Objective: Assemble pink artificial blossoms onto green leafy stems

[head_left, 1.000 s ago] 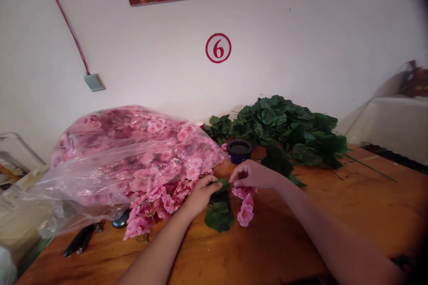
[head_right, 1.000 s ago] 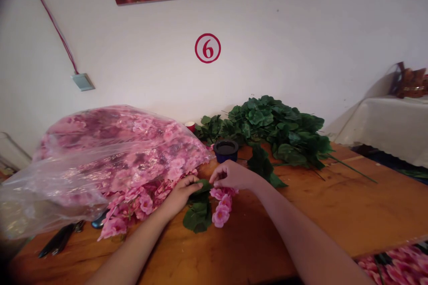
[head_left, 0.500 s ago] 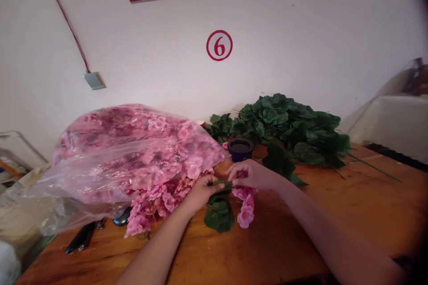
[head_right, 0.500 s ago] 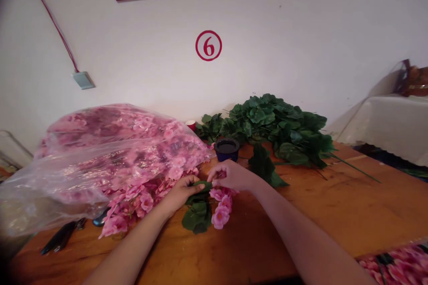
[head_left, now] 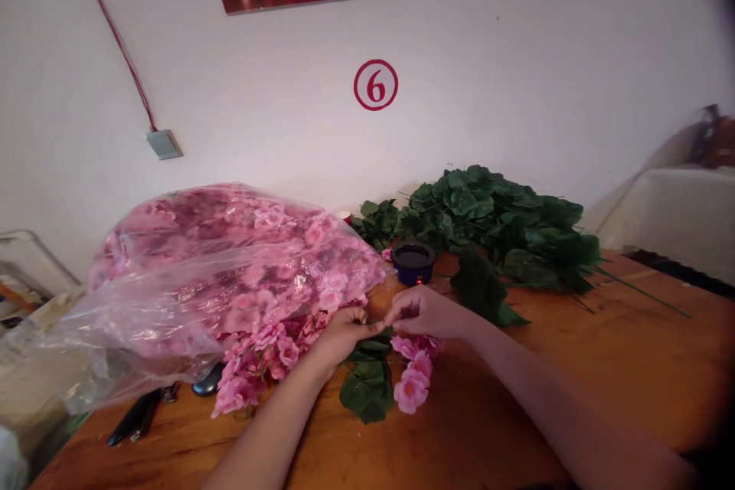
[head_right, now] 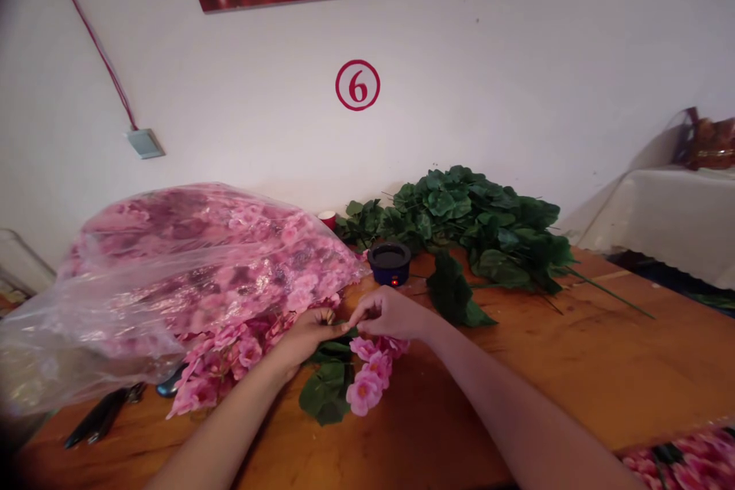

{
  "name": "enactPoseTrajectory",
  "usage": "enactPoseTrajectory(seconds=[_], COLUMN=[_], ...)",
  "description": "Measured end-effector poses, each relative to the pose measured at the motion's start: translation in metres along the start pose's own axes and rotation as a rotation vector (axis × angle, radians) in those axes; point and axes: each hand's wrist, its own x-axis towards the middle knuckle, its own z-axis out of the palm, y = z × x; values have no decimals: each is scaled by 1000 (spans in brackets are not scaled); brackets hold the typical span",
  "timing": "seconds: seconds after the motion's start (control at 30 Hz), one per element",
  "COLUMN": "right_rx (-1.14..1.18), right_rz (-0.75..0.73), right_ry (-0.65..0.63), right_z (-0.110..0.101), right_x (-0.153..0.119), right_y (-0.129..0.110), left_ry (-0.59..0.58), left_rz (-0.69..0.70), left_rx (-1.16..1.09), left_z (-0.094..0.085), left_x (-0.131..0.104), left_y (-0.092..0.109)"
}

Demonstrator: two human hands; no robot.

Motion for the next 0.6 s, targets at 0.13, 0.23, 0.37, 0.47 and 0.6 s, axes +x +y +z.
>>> enactPoseTrajectory(seconds=[0.13,0.23,0.37,0.47,0.6], right_rx=[-15,-23,20,98,226], right_rz=[-1,8,66,92,112], right_ry=[16,59,99,117,97], right_z=[4,6,7,6,0], right_x=[2,4,7,7,5], right_y=[2,8,19,22,14], left_ry=[18,10,-14,-16,31], left_rz=[33,27,-50,-117,-134], left_rx=[-1,-24,-50,-97,-184], left_z=[1,1,1,-1,-5], left_x=[1,0,-4,-7,-7], left_y=[-3,-5,1,6,7])
